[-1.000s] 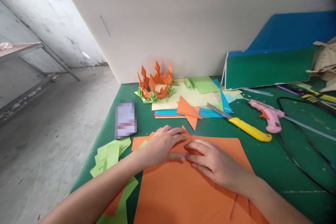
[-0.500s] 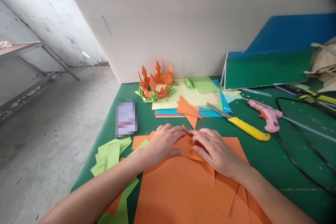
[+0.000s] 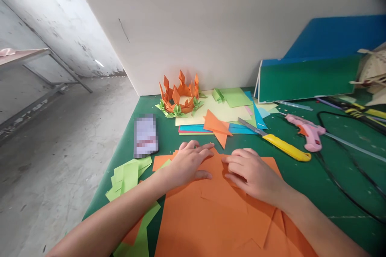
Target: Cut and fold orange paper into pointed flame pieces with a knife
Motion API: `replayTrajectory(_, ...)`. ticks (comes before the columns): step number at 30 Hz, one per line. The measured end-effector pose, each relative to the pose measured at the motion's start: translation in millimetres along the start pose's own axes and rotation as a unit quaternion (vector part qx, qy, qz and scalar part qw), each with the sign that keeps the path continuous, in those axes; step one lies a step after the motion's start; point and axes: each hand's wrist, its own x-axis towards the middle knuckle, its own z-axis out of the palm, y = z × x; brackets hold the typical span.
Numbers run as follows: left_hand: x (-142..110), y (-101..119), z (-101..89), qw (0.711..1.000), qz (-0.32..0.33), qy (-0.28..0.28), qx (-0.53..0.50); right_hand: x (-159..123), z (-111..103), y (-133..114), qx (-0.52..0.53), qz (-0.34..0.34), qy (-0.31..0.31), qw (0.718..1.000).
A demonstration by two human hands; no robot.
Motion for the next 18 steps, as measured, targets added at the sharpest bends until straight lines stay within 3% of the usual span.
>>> replayTrajectory(6, 0, -2, 2.1, 1.000, 0.002, -0.006, 0.014, -14, -8, 6, 0.059, -0.051, -0.027, 0.997)
replayTrajectory(12, -1, -5, 2.2, 1.000, 0.002, 0.000, 0.010, -17, -2, 7, 0.089, -0.074, 0.011, 0.993)
replayTrajectory(18, 7, -12, 3.2, 0.995, 0.088, 0.023, -0.032, -15, 3, 8, 0.082, -0.084, 0.040, 0.992)
